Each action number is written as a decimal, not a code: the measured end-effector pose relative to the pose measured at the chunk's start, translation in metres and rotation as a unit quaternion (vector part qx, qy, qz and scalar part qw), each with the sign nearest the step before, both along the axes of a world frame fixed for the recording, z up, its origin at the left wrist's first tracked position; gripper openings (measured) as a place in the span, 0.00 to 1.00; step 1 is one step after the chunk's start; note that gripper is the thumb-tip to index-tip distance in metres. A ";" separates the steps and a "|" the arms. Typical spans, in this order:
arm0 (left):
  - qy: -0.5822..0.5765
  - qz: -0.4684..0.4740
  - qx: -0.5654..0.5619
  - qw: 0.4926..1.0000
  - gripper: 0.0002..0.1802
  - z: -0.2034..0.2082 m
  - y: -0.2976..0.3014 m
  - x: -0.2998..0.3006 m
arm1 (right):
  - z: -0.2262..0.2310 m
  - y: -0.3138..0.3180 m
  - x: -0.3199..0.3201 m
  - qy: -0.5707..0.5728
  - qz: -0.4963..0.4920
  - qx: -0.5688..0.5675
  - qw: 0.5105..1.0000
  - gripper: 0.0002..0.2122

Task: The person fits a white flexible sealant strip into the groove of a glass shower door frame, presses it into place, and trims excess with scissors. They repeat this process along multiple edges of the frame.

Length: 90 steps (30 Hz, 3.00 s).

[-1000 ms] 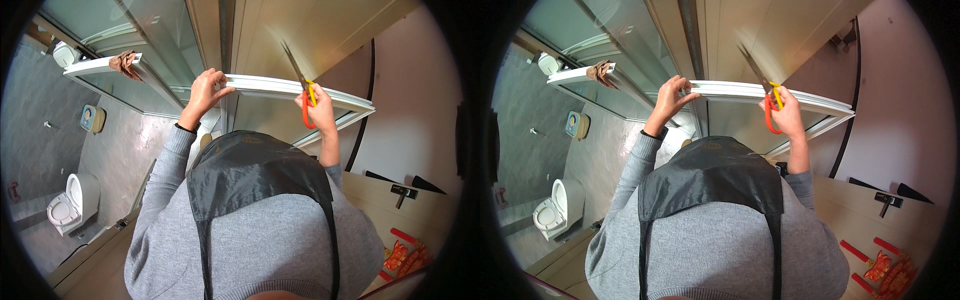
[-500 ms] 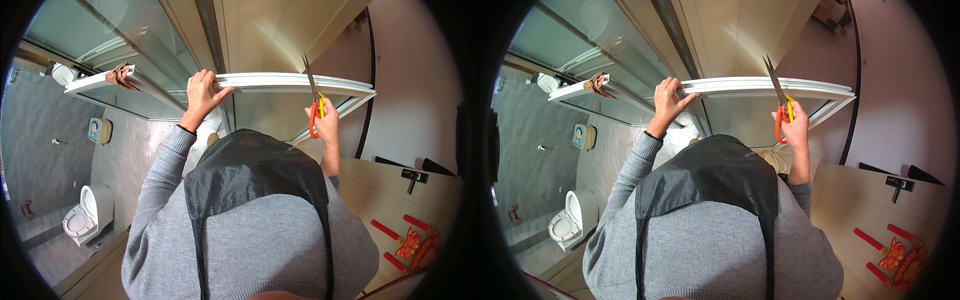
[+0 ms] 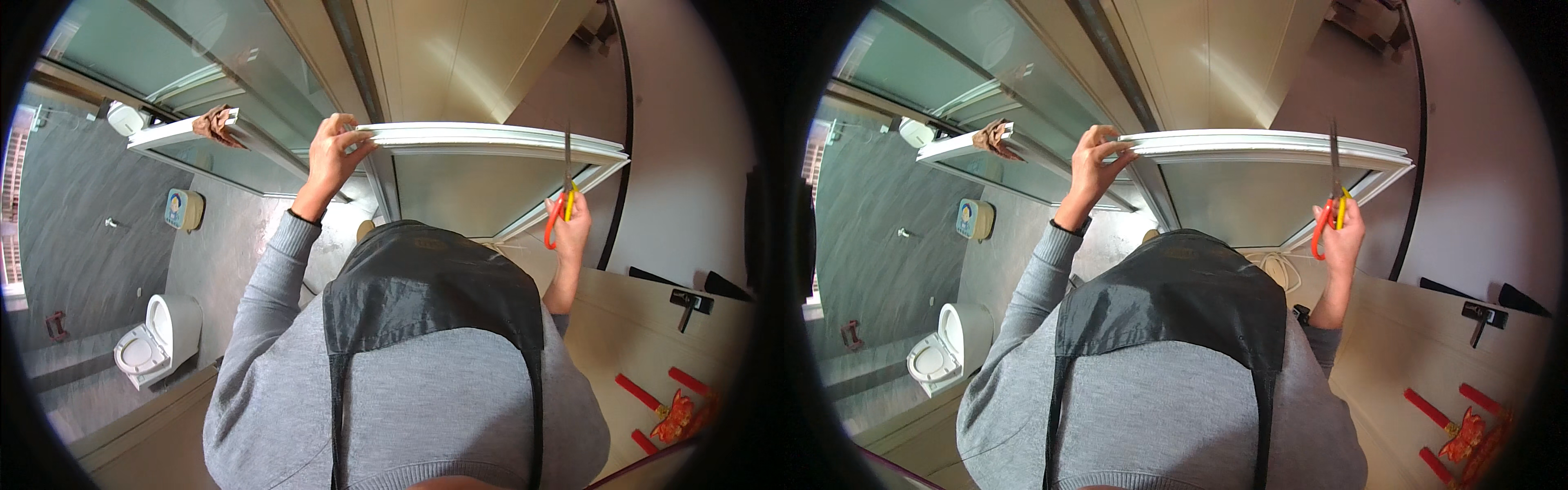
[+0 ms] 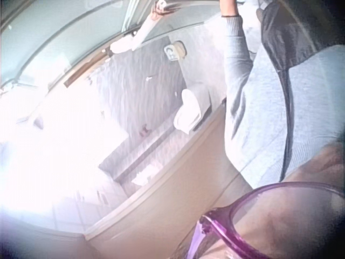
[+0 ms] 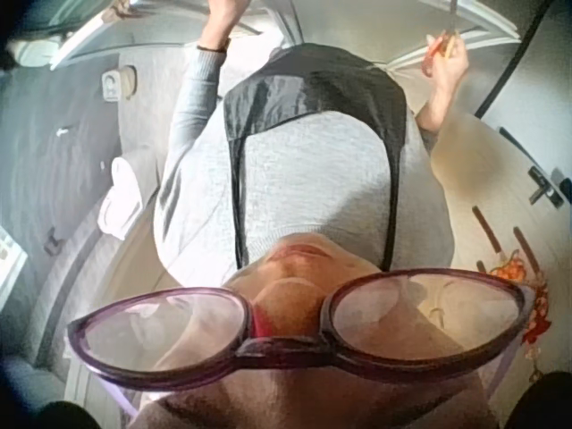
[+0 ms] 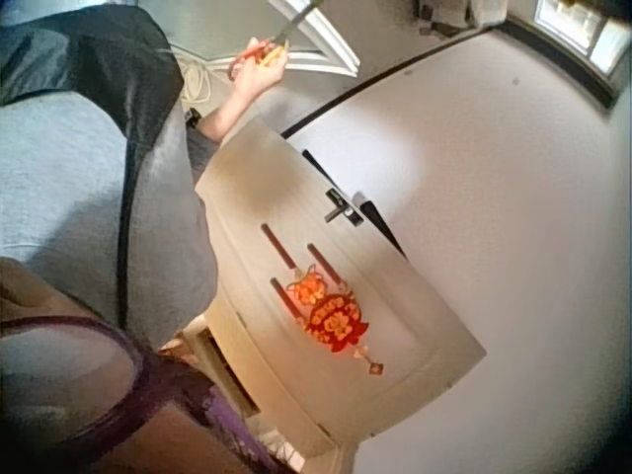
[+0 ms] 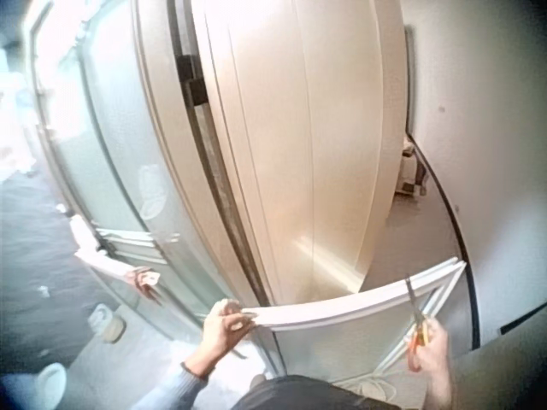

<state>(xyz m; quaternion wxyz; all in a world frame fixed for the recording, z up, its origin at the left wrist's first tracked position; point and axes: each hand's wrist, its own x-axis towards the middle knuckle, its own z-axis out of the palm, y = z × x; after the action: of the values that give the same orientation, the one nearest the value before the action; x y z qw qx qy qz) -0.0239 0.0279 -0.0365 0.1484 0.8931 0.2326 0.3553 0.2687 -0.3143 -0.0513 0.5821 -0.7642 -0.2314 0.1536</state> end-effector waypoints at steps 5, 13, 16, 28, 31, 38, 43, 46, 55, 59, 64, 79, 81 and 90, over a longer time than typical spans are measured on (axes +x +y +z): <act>0.074 -0.092 -0.071 0.990 0.10 0.013 0.010 0.005 | -0.002 -0.014 0.004 0.011 0.001 0.008 1.000 0.12; 0.154 -0.108 0.010 0.982 0.08 0.023 0.008 0.009 | -0.010 -0.009 -0.004 0.011 0.014 0.024 1.000 0.13; 0.173 -0.089 -0.021 0.981 0.09 0.028 0.010 0.009 | -0.012 -0.009 -0.014 0.028 0.006 0.028 0.999 0.13; 0.229 -0.129 0.019 0.965 0.11 0.040 -0.043 0.099 | 0.000 -0.127 0.005 -0.033 -0.212 0.037 0.976 0.13; 0.239 -0.136 0.020 0.961 0.12 0.034 -0.062 0.134 | -0.001 -0.182 0.014 -0.027 -0.252 -0.025 0.967 0.13; 0.268 -0.105 0.019 0.957 0.17 0.021 -0.092 0.218 | -0.017 -0.273 -0.003 -0.015 -0.305 -0.088 0.948 0.15; 0.274 -0.112 0.022 0.955 0.20 0.023 -0.111 0.251 | -0.024 -0.292 -0.027 -0.033 -0.340 -0.203 0.917 0.20; 0.285 -0.101 0.034 0.953 0.23 0.028 -0.117 0.259 | -0.026 -0.297 -0.044 0.003 -0.363 -0.230 0.903 0.23; 0.097 -0.203 -0.041 0.974 0.16 0.088 -0.168 0.234 | -0.010 -0.311 -0.074 -0.055 -0.411 -0.446 0.793 0.28; -0.163 -0.341 -0.416 0.827 0.16 0.168 -0.211 0.191 | -0.004 -0.309 -0.050 -0.049 -0.359 -0.505 0.784 0.28; -0.227 -0.554 -0.342 0.725 0.06 0.252 -0.242 0.188 | -0.013 -0.303 0.027 -0.125 -0.318 -0.481 0.807 0.25; -0.312 -0.322 -0.522 0.725 0.06 0.296 -0.452 0.241 | -0.110 -0.346 0.296 -0.292 0.057 -0.356 0.886 0.21; -0.324 -0.297 -0.516 0.735 0.07 0.291 -0.469 0.243 | -0.146 -0.354 0.298 -0.250 0.089 -0.373 0.889 0.21; -0.323 -0.007 -0.348 0.880 0.07 -0.040 -0.417 0.205 | -0.475 -0.347 0.335 -0.070 0.207 -0.561 0.799 0.24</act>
<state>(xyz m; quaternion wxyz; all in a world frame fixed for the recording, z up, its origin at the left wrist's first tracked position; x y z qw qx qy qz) 0.1807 -0.3891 -0.0762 0.5195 0.6211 0.2739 0.5189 0.6036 -0.6615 -0.5258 -0.0116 -0.8996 -0.2974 0.3196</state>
